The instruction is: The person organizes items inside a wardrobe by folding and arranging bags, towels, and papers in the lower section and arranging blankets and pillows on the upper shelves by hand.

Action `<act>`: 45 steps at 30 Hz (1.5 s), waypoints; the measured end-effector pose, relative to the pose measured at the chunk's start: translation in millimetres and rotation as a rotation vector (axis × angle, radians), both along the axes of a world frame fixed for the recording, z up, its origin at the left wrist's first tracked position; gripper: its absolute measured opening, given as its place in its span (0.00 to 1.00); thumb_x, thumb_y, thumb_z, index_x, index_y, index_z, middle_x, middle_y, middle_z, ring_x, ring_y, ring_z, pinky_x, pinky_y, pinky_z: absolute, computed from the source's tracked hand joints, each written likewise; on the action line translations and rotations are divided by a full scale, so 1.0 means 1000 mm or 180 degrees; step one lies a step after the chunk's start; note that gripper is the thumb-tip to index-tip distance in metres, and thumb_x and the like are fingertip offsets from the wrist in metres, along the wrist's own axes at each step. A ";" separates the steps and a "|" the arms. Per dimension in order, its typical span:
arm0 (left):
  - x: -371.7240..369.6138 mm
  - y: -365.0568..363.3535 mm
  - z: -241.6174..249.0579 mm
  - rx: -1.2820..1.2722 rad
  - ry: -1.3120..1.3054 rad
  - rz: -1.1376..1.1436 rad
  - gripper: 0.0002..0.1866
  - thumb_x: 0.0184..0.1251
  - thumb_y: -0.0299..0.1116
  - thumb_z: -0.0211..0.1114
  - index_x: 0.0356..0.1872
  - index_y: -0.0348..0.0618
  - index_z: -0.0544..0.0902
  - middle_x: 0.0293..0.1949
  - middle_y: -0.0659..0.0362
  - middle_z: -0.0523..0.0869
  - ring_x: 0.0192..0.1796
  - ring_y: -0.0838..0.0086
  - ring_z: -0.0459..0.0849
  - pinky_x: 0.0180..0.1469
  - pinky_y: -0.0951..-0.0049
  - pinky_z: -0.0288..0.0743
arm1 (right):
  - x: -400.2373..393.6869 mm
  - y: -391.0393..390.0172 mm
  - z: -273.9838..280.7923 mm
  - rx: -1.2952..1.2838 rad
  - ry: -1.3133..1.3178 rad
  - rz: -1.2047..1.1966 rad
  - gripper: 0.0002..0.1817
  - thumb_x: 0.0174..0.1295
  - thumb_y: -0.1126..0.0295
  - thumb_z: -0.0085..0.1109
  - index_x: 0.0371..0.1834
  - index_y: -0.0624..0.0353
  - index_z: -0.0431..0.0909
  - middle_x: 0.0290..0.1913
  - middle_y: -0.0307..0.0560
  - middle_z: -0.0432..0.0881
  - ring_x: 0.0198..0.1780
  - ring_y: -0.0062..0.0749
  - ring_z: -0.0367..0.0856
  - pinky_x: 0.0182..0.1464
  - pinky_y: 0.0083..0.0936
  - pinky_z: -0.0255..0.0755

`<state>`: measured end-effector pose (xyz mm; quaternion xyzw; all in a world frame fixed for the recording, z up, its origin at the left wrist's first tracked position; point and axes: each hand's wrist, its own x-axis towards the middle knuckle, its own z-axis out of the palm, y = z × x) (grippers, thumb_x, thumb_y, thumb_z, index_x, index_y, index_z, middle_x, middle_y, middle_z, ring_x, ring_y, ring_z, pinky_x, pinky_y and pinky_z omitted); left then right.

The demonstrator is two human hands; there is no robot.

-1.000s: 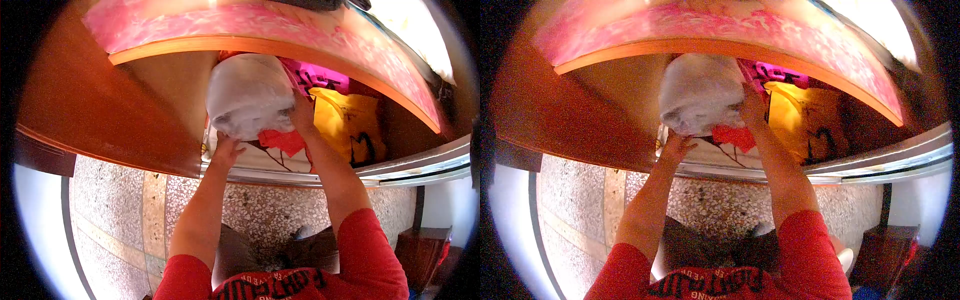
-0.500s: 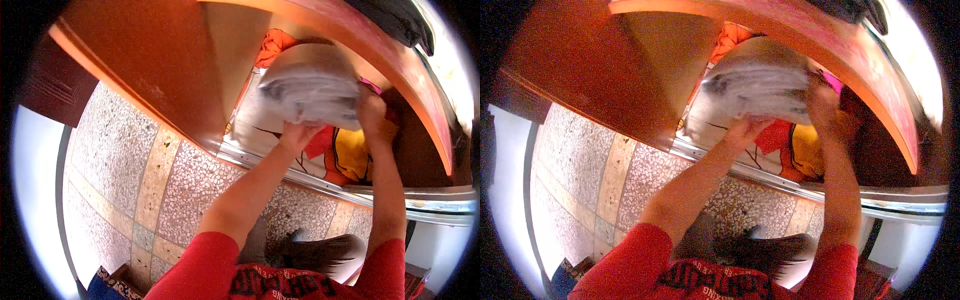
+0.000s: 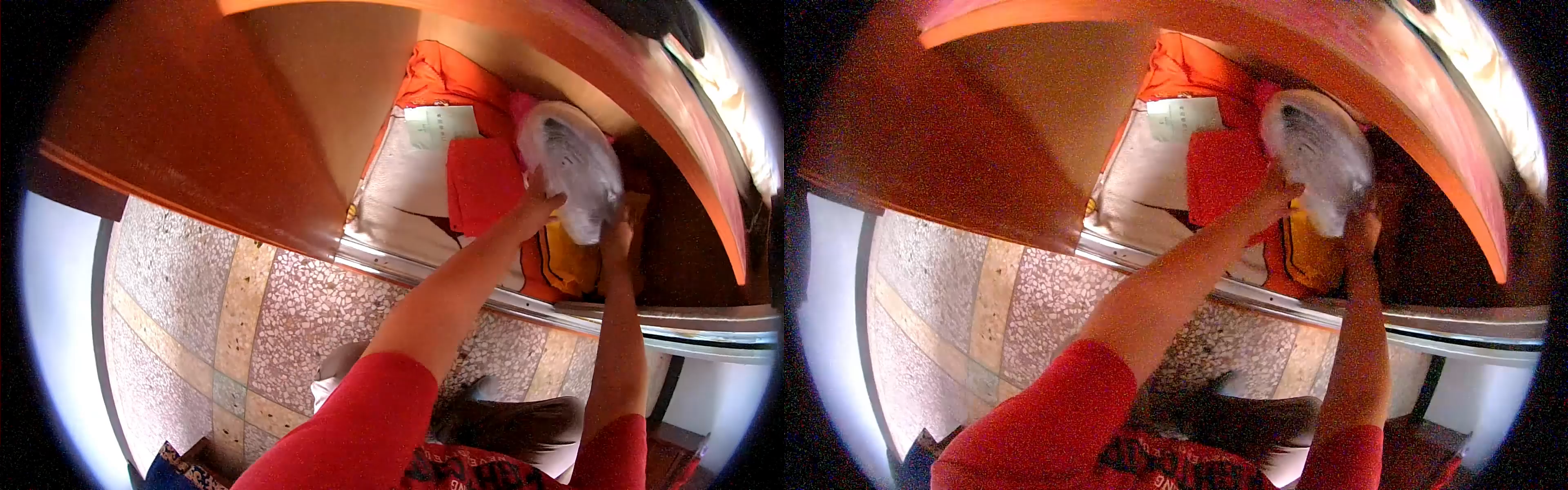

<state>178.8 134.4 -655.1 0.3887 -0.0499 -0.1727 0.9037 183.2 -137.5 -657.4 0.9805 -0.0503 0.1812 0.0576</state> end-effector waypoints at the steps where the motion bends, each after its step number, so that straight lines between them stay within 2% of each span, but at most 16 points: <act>1: -0.016 0.021 0.022 0.0045 0.0003 -0.0035 0.48 0.59 0.32 0.66 0.74 0.55 0.42 0.69 0.53 0.59 0.63 0.54 0.66 0.57 0.54 0.71 | 0.002 -0.008 -0.028 -0.0040 0.0539 -0.0152 0.26 0.67 0.65 0.48 0.66 0.65 0.61 0.61 0.56 0.71 0.57 0.46 0.73 0.58 0.36 0.69; 3: -0.041 0.053 0.049 0.0923 0.0271 -0.0779 0.47 0.59 0.32 0.66 0.74 0.49 0.43 0.71 0.51 0.57 0.67 0.57 0.63 0.61 0.58 0.68 | -0.007 0.001 -0.040 -0.0033 0.1107 -0.0315 0.28 0.68 0.62 0.47 0.68 0.64 0.58 0.62 0.55 0.70 0.57 0.44 0.73 0.58 0.35 0.69; 5: -0.037 0.041 -0.004 0.1591 -0.0556 -0.0536 0.48 0.58 0.32 0.66 0.74 0.47 0.43 0.71 0.51 0.56 0.67 0.58 0.63 0.60 0.59 0.68 | -0.023 0.046 -0.013 -0.1464 0.2033 -0.0589 0.29 0.68 0.62 0.48 0.69 0.64 0.56 0.62 0.60 0.69 0.58 0.48 0.72 0.59 0.38 0.68; 8: -0.039 0.029 -0.090 0.2067 -0.2297 0.0036 0.42 0.56 0.32 0.66 0.71 0.41 0.53 0.67 0.46 0.64 0.61 0.59 0.72 0.54 0.59 0.72 | 0.038 -0.118 -0.168 0.1245 0.0723 0.0347 0.28 0.67 0.62 0.50 0.67 0.64 0.59 0.62 0.66 0.67 0.59 0.51 0.71 0.60 0.41 0.66; 10: -0.065 0.061 -0.063 0.3583 -0.2518 -0.1437 0.30 0.55 0.33 0.65 0.61 0.36 0.70 0.54 0.42 0.77 0.53 0.52 0.78 0.54 0.56 0.71 | 0.006 -0.008 -0.063 0.0923 0.0925 0.0015 0.28 0.65 0.63 0.52 0.65 0.63 0.60 0.62 0.65 0.67 0.59 0.53 0.70 0.61 0.44 0.65; 12: -0.104 0.084 -0.023 0.4161 -0.3040 -0.2395 0.17 0.61 0.33 0.58 0.49 0.36 0.76 0.48 0.39 0.78 0.50 0.52 0.78 0.50 0.51 0.72 | -0.022 0.092 0.039 0.0783 0.1064 -0.0155 0.28 0.64 0.64 0.53 0.65 0.63 0.61 0.62 0.65 0.67 0.60 0.54 0.70 0.61 0.45 0.65; 14: -0.142 0.089 0.021 0.4707 -0.2560 -0.3192 0.15 0.57 0.33 0.58 0.44 0.36 0.77 0.40 0.42 0.79 0.41 0.53 0.80 0.44 0.50 0.73 | -0.039 0.139 0.091 -0.0191 0.0780 0.0084 0.27 0.61 0.67 0.55 0.63 0.64 0.64 0.62 0.62 0.69 0.60 0.54 0.70 0.61 0.45 0.64; 18: -0.206 0.111 0.073 0.4231 -0.3750 -0.3176 0.17 0.59 0.31 0.56 0.49 0.38 0.75 0.35 0.44 0.80 0.39 0.52 0.82 0.39 0.54 0.76 | -0.027 0.186 0.084 0.0333 0.0050 0.1151 0.20 0.59 0.71 0.55 0.55 0.62 0.73 0.58 0.60 0.73 0.60 0.53 0.69 0.64 0.40 0.61; 20: -0.223 0.106 0.088 0.4212 -0.3460 -0.3176 0.17 0.59 0.30 0.56 0.50 0.38 0.75 0.37 0.44 0.80 0.41 0.52 0.82 0.39 0.53 0.76 | -0.038 0.218 0.074 0.0775 0.0280 0.1862 0.19 0.58 0.71 0.57 0.54 0.62 0.74 0.55 0.61 0.75 0.59 0.53 0.70 0.64 0.39 0.62; 25: -0.233 0.106 0.071 0.4301 -0.3230 -0.2588 0.18 0.59 0.29 0.56 0.52 0.39 0.75 0.42 0.46 0.80 0.43 0.51 0.82 0.41 0.50 0.76 | -0.053 0.264 0.024 0.0968 0.1578 0.2106 0.20 0.56 0.71 0.59 0.53 0.63 0.74 0.57 0.61 0.72 0.62 0.53 0.66 0.65 0.38 0.60; 27: -0.229 0.111 0.067 0.4862 -0.3366 -0.3266 0.18 0.59 0.30 0.57 0.52 0.39 0.75 0.43 0.47 0.80 0.44 0.51 0.81 0.45 0.46 0.74 | -0.056 0.271 0.003 0.0841 0.1306 0.2118 0.22 0.54 0.73 0.59 0.55 0.62 0.73 0.58 0.60 0.71 0.64 0.55 0.63 0.68 0.43 0.55; 29: -0.234 0.111 0.047 0.4706 -0.3282 -0.3168 0.18 0.59 0.31 0.57 0.51 0.40 0.76 0.43 0.47 0.80 0.44 0.51 0.81 0.46 0.45 0.73 | -0.057 0.274 -0.004 -0.0445 0.0955 0.1933 0.20 0.51 0.72 0.59 0.50 0.60 0.77 0.57 0.59 0.72 0.64 0.55 0.62 0.65 0.48 0.55; 35: -0.241 0.109 0.046 0.4469 -0.3453 -0.2651 0.16 0.60 0.33 0.57 0.48 0.41 0.77 0.43 0.47 0.80 0.46 0.52 0.80 0.49 0.42 0.70 | -0.061 0.296 0.004 -0.0055 0.0367 0.1974 0.14 0.50 0.69 0.54 0.39 0.61 0.82 0.53 0.57 0.74 0.61 0.55 0.65 0.59 0.55 0.56; 38: -0.239 0.112 0.044 0.4506 -0.3380 -0.2794 0.14 0.61 0.33 0.56 0.46 0.42 0.78 0.43 0.48 0.80 0.47 0.53 0.80 0.49 0.43 0.70 | -0.056 0.288 0.012 -0.0244 -0.0406 0.1645 0.12 0.48 0.70 0.57 0.37 0.52 0.84 0.51 0.49 0.76 0.56 0.48 0.69 0.54 0.43 0.61; 42: -0.242 0.115 0.047 0.4552 -0.3264 -0.2822 0.12 0.63 0.34 0.54 0.43 0.42 0.79 0.43 0.48 0.80 0.45 0.54 0.80 0.47 0.42 0.70 | -0.043 0.281 0.036 -0.0111 -0.0161 0.1213 0.12 0.47 0.71 0.59 0.37 0.52 0.83 0.50 0.51 0.77 0.56 0.49 0.70 0.53 0.43 0.65; 45: -0.246 0.115 0.042 0.4458 -0.3379 -0.2639 0.12 0.64 0.34 0.53 0.44 0.42 0.79 0.42 0.48 0.80 0.45 0.54 0.80 0.48 0.42 0.70 | -0.045 0.284 -0.002 0.0446 0.0649 0.2092 0.14 0.48 0.72 0.59 0.41 0.54 0.82 0.47 0.53 0.78 0.54 0.50 0.72 0.52 0.41 0.69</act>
